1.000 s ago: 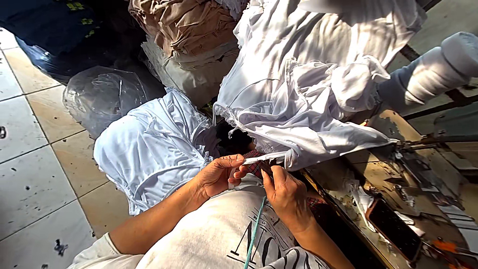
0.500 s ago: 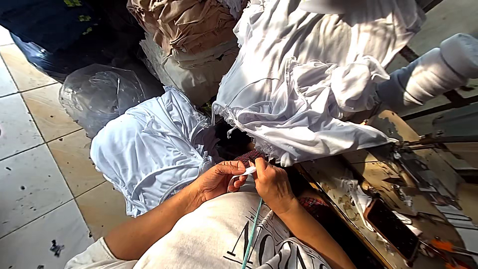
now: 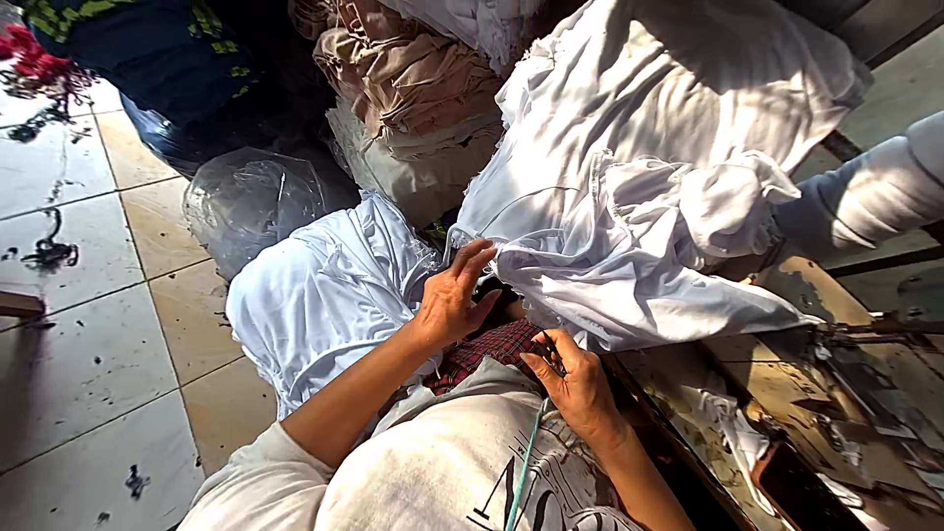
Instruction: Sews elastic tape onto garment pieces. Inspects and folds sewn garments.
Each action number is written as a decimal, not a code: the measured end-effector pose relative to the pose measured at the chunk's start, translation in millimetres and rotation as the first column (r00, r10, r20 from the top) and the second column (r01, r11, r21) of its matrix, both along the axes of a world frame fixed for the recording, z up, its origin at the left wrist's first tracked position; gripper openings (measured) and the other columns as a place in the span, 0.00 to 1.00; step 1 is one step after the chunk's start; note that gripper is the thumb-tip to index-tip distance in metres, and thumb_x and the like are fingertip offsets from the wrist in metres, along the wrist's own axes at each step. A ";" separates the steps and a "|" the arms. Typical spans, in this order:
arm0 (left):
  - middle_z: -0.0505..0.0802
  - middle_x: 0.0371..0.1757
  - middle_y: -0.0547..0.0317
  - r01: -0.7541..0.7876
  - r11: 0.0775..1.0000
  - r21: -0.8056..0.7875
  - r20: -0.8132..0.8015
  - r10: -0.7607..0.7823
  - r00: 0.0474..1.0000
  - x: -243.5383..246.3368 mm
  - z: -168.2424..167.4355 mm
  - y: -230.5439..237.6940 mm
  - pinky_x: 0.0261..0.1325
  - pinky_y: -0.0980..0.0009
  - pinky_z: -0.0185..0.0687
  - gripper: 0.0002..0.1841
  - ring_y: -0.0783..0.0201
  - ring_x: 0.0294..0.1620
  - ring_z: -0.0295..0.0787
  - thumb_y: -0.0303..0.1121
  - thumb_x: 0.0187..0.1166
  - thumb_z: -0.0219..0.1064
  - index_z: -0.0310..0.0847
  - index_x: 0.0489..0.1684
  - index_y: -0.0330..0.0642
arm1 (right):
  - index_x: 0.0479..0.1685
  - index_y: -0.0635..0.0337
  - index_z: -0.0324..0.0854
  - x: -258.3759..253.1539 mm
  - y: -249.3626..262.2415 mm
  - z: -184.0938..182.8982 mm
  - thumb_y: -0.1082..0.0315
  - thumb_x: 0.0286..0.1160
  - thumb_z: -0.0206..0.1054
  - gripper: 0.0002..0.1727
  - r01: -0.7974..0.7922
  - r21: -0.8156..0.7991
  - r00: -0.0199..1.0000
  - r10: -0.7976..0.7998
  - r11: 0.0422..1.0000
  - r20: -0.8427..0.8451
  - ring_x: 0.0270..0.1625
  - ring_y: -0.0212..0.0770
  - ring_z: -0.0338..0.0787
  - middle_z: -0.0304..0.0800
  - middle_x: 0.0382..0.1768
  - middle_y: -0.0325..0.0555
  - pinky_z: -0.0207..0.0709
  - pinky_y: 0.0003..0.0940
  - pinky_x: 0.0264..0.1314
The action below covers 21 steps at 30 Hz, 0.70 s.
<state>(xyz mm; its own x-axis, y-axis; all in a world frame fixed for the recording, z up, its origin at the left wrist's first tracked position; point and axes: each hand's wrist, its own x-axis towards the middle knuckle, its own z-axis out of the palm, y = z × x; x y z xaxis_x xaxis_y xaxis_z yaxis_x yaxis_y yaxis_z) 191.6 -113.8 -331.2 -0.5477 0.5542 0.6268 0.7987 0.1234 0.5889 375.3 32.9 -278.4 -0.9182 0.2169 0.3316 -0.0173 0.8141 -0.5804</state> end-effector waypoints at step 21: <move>0.91 0.28 0.48 0.155 0.957 -0.246 0.310 -0.074 0.948 -12.3 -12.8 -23.2 0.37 0.52 0.84 0.09 0.54 0.29 0.89 0.30 0.77 0.68 0.88 0.38 0.31 | 0.31 0.67 0.85 -32.9 -6.8 -7.0 0.60 0.75 0.69 0.16 0.080 0.416 0.995 -0.049 0.906 -0.084 0.22 0.46 0.89 0.86 0.21 0.50 0.78 0.38 0.20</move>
